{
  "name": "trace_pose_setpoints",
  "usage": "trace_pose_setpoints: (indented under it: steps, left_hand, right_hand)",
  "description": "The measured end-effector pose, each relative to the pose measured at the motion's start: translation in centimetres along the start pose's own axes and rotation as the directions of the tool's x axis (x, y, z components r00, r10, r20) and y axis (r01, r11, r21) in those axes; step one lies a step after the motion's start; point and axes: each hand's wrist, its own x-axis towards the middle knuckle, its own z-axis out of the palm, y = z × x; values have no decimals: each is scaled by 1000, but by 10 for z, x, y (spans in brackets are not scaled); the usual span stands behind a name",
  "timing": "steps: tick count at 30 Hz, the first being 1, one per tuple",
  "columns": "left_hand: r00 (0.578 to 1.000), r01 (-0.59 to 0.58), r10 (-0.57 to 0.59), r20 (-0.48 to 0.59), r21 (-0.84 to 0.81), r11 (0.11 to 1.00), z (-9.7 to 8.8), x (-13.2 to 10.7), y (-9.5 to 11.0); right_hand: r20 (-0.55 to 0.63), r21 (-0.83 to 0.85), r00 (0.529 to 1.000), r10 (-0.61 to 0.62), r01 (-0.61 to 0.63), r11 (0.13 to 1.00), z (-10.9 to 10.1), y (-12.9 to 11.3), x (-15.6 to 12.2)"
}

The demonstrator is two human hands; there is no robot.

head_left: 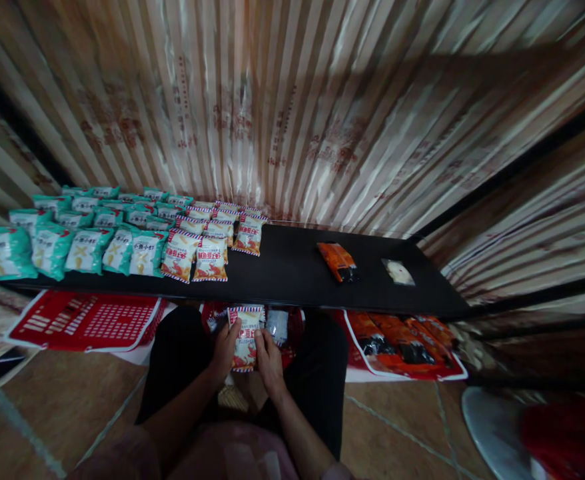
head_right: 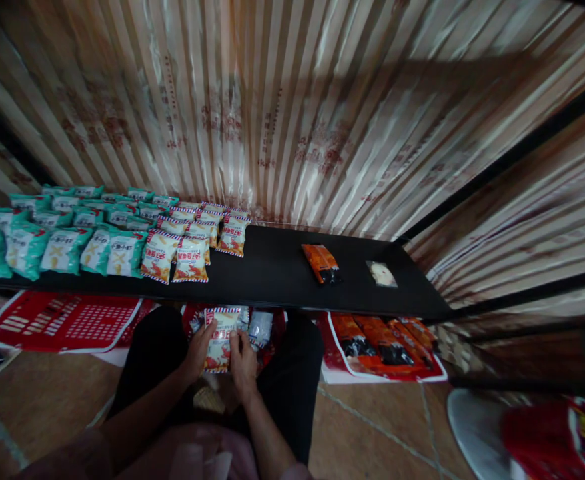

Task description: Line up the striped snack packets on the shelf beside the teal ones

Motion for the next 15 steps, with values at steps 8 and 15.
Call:
trace_pose_setpoints:
  steps: [8, 15]
  left_hand:
    - [997, -74, 70, 33, 113, 991, 1, 5, 13]
    - [989, -118, 118, 88, 0, 993, 7, 7, 18]
  right_hand:
    - [48, 83, 999, 10, -14, 996, 5, -8, 0]
    - [-68, -188, 997, -29, 16, 982, 1, -25, 3]
